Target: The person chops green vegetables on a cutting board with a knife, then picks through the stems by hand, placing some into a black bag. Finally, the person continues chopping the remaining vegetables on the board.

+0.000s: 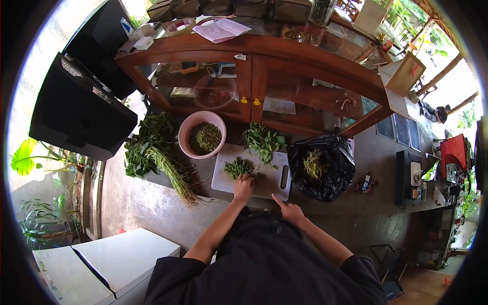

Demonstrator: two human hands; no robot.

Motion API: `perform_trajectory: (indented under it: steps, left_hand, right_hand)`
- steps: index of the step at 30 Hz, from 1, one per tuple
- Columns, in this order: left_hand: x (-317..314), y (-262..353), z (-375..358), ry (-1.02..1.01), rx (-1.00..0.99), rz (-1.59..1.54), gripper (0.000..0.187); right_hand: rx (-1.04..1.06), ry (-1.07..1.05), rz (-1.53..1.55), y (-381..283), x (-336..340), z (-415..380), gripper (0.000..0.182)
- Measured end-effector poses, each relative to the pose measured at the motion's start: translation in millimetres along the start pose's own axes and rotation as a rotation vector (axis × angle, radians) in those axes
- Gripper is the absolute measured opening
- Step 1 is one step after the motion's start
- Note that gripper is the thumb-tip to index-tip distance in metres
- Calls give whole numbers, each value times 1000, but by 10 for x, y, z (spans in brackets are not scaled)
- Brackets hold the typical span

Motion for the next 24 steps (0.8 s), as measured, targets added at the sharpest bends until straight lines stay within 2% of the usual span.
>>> perform_trajectory:
  steps: [4, 13, 15, 24]
  left_hand:
    - [5, 8, -6, 28, 0, 6, 12]
    - [7, -6, 3, 16, -14, 11, 9]
    - [2, -8, 2, 13, -6, 11, 9]
    - [23, -33, -10, -41, -1, 6, 12]
  right_hand:
    - [18, 41, 13, 31, -171, 53, 76]
    - [-67, -84, -3, 64, -14, -15, 82]
    - [-32, -9, 15, 24, -65, 54, 79]
    - [-36, -2, -58, 58, -76, -20, 82]
Point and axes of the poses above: each hand's wrist, its own z-axis towards the middle knuckle, its own x-axis out of the back of the hand, y = z × x, the point moved 1 cm from there along z, towards the middle knuckle, and after that the axes turned 3 degrees about z, right-handed, at the moved point
